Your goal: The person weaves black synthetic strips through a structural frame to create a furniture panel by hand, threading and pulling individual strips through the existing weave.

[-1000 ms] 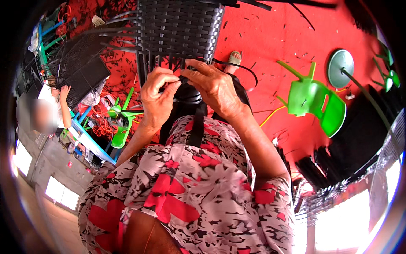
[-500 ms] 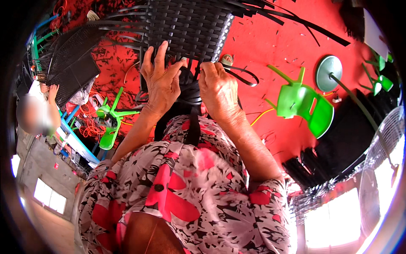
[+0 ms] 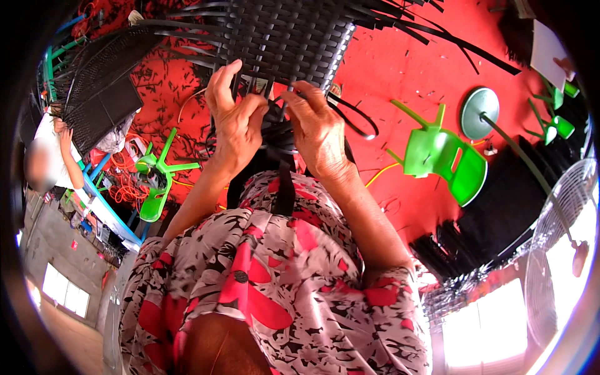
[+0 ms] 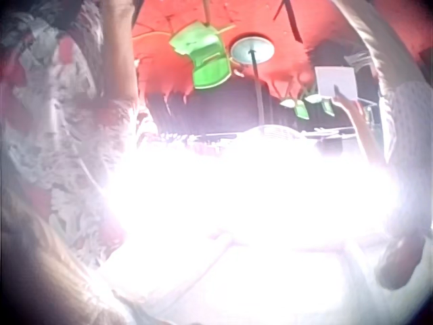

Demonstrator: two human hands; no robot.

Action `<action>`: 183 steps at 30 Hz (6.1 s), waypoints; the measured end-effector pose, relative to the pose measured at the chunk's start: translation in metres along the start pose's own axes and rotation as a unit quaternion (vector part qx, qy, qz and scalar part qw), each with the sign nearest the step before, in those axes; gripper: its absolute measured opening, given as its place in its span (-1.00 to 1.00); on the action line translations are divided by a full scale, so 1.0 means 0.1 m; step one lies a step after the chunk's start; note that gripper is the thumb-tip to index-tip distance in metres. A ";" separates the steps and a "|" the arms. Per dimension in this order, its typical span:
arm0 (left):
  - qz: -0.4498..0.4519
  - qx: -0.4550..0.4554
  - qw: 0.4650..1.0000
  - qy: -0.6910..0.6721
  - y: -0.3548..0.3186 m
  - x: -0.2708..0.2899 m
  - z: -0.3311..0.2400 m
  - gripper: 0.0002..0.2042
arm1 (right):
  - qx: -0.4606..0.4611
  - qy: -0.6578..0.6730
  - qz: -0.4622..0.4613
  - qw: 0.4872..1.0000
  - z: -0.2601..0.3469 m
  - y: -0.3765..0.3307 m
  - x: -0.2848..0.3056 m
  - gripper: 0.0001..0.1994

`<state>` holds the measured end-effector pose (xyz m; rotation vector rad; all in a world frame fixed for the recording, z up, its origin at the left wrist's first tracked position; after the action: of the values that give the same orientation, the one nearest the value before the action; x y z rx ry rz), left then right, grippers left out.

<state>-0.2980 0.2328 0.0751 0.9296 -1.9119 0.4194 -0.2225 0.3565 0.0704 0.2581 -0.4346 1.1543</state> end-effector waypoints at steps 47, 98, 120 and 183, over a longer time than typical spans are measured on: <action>-0.042 0.096 0.993 0.060 -0.05 -0.07 0.49 -0.74 | -0.219 0.044 0.056 0.973 0.04 0.20 -0.44 -0.87; -0.163 0.365 0.859 -0.318 0.33 1.01 1.96 -0.83 | -0.091 0.021 -0.041 0.995 0.35 -0.02 -0.03 -0.76; -0.047 0.433 0.719 -0.541 0.07 -0.45 1.46 -0.87 | -0.342 0.056 -0.119 0.931 -0.83 -0.33 0.18 -0.63; 0.547 -0.088 0.831 0.053 0.08 0.27 -0.69 -0.90 | -0.055 0.194 0.090 0.975 0.14 -0.90 0.11 -0.64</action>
<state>-0.2698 0.2693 0.1343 -0.4159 -2.1675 0.8986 -0.1385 0.3253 0.0898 -0.1077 -0.1767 1.3178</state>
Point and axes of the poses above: each hand's wrist, its own y-axis towards the middle knuckle, its own x-axis out of the back of the hand, z = x × y, the point moved 4 cm from there along y, towards the middle knuckle, and after that the axes turned 8 degrees about y, right-handed, at the moved point
